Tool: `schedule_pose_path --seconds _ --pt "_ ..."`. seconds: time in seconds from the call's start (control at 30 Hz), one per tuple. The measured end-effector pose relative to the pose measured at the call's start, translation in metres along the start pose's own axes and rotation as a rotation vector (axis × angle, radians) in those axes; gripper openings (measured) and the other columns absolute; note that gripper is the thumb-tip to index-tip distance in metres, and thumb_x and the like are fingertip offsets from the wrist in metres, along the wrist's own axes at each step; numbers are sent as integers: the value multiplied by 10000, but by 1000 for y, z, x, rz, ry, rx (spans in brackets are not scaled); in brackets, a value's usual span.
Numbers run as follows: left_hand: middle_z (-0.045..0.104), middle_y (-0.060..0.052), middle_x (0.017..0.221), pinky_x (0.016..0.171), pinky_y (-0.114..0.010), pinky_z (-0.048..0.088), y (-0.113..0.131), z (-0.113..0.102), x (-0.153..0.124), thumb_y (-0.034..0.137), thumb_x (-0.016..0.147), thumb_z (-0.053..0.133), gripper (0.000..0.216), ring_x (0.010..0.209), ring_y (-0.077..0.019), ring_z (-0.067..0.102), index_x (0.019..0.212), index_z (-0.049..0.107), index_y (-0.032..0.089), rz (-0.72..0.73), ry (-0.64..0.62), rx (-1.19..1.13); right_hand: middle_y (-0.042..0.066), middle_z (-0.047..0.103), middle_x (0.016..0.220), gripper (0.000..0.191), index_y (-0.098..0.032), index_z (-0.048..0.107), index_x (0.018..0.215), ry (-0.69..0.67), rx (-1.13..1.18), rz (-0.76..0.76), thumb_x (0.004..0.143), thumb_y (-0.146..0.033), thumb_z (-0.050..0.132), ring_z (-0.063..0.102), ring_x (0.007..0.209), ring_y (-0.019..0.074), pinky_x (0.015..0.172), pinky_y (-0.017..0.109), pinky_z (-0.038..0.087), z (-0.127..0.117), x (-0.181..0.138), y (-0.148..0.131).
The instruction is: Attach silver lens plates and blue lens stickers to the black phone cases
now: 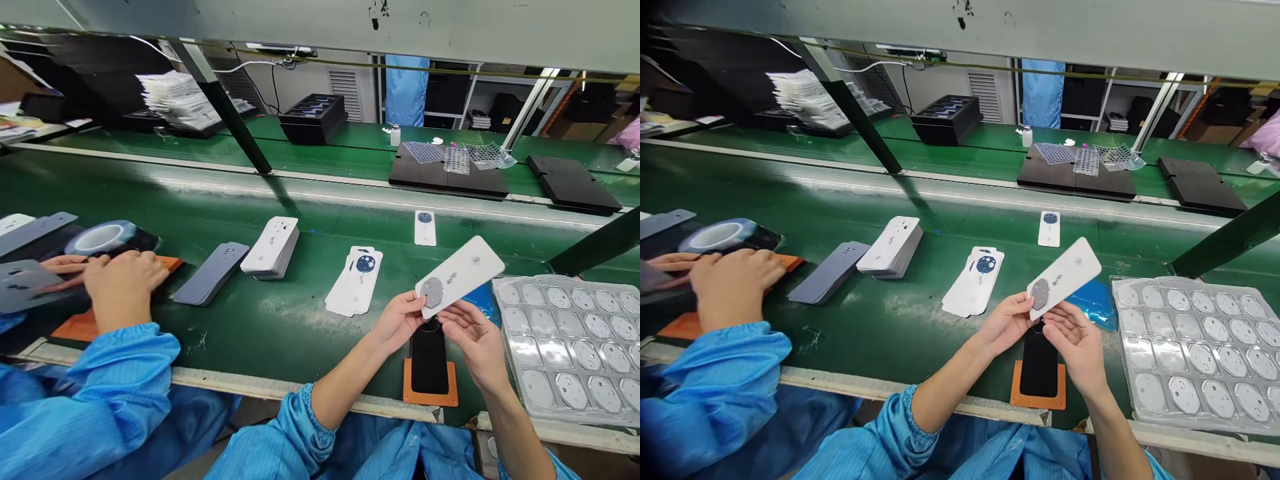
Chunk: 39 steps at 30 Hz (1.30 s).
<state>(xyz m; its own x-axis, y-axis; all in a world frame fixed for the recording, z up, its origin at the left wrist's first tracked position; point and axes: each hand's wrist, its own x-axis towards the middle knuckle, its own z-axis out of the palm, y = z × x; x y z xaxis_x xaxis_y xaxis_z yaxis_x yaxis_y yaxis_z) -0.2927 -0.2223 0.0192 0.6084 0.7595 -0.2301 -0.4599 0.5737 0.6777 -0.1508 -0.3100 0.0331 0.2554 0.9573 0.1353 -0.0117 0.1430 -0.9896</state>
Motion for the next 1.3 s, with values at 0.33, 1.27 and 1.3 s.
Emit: schedule_pose_path --seconds 0.33,1.27,1.3 --pt "734 -48 870 788 -287 535 3 6 -27 290 847 743 136 822 -162 674 873 719 158 628 40 766 78 716 962 215 -211 626 1018 120 -70 -102 887 -369 690 689 895 220 802 386 597 5 0 7" --pt "716 -61 1033 914 -359 516 -1 -23 4 257 858 673 175 1001 -223 657 1024 676 202 553 34 1159 74 702 932 349 -186 606 894 335 -215 38 767 -483 741 675 857 176 747 305 565 -78 158 4" --pt "715 -59 1013 904 -358 516 -2 -28 5 250 876 649 136 990 -221 655 1000 677 203 579 42 1163 76 692 850 336 -176 602 845 306 -284 83 760 -467 747 672 798 183 709 313 566 -81 171 7"
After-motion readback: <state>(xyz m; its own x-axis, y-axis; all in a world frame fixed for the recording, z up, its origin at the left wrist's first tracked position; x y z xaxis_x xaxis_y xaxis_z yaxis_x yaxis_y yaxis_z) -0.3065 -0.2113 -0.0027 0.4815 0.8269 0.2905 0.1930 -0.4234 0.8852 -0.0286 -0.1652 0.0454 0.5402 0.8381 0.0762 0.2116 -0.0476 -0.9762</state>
